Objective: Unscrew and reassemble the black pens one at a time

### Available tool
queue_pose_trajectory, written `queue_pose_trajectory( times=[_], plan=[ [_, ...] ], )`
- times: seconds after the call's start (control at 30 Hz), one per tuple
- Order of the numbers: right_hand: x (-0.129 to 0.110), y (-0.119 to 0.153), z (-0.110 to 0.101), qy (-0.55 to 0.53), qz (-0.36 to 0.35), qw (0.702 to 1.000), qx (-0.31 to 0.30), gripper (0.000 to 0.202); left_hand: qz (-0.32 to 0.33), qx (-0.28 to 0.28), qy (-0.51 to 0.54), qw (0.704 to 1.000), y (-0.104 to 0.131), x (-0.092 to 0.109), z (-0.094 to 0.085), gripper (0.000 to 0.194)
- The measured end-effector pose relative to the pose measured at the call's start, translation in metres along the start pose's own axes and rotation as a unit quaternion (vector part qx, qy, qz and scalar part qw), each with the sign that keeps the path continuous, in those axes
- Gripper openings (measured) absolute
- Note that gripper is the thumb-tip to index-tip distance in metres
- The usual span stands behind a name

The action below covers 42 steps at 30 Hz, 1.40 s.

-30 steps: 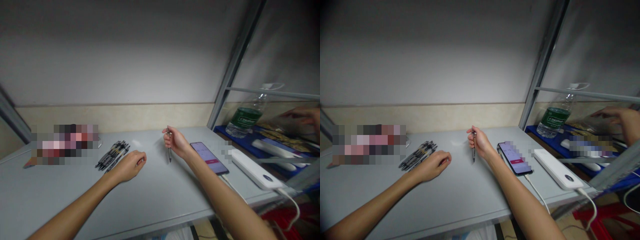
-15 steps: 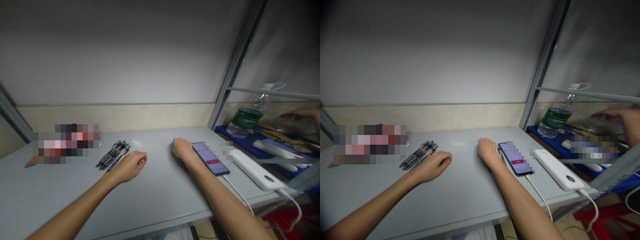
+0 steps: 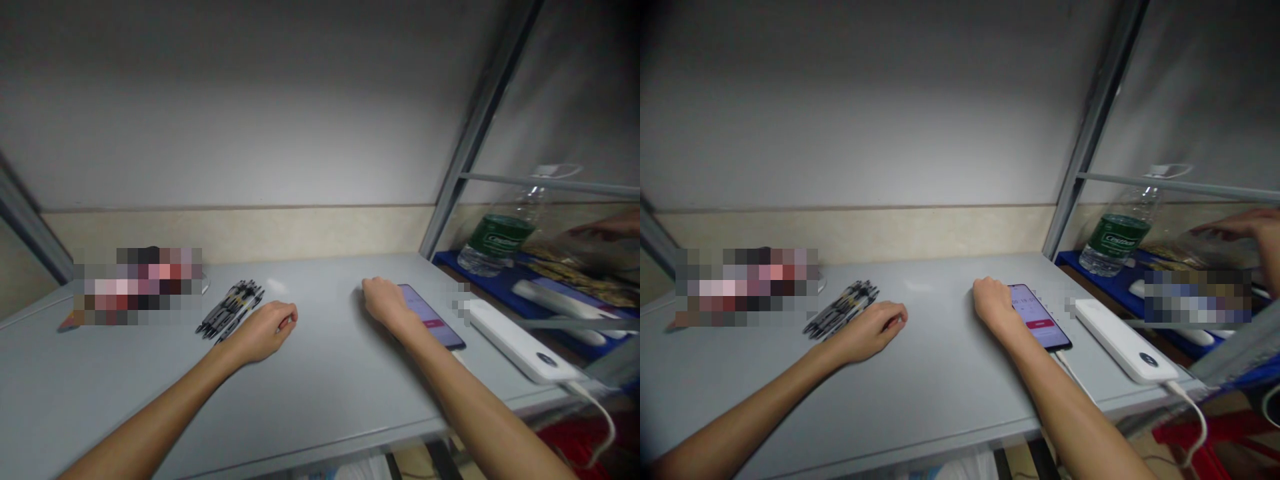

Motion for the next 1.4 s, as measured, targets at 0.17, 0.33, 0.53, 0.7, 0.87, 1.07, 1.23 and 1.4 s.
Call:
queue_pose_trajectory(
  times=[0.17,0.33,0.53,0.7,0.87,1.07,1.23,1.4],
  plan=[
    [0.012,-0.002,0.005,0.0,0.009,1.0,-0.001,0.035,-0.001,0.001,0.001,1.0,0.0,0.0,-0.001,0.011],
    [0.018,-0.003,0.007,-0.014,0.029,0.999,-0.029,0.035,-0.003,0.0,-0.001,1.0,0.001,0.001,-0.001,0.012],
    [0.02,-0.003,0.006,-0.019,0.028,0.999,-0.034,0.035,-0.005,-0.002,0.001,1.0,0.0,0.002,-0.002,0.013],
    [0.023,-0.005,0.008,-0.024,0.034,0.998,-0.04,0.035,-0.003,-0.006,0.0,1.0,0.0,0.003,-0.003,0.013],
    [0.025,-0.005,0.008,-0.025,0.039,0.998,-0.047,0.034,-0.002,-0.001,0.003,1.0,0.001,0.003,-0.003,0.012],
    [0.028,-0.005,0.007,-0.026,0.054,0.997,-0.051,0.035,-0.005,-0.002,0.0,1.0,0.0,0.002,-0.002,0.013],
    [0.031,-0.004,0.005,-0.032,0.059,0.996,-0.056,0.033,-0.002,-0.001,0.001,1.0,0.0,0.003,-0.003,0.014],
    [0.033,-0.003,0.003,-0.036,0.063,0.996,-0.057,0.034,-0.003,-0.006,0.002,1.0,0.001,0.003,-0.003,0.015]
  ],
)
Point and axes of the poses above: each hand's wrist, its own y-axis away from the middle knuckle, its own z-axis out of the palm, x = y × z, the point moved 4 cm from there along -y, towards the middle knuckle, and after that the axes turned 8 degrees about -x, right-handed, at the moved point
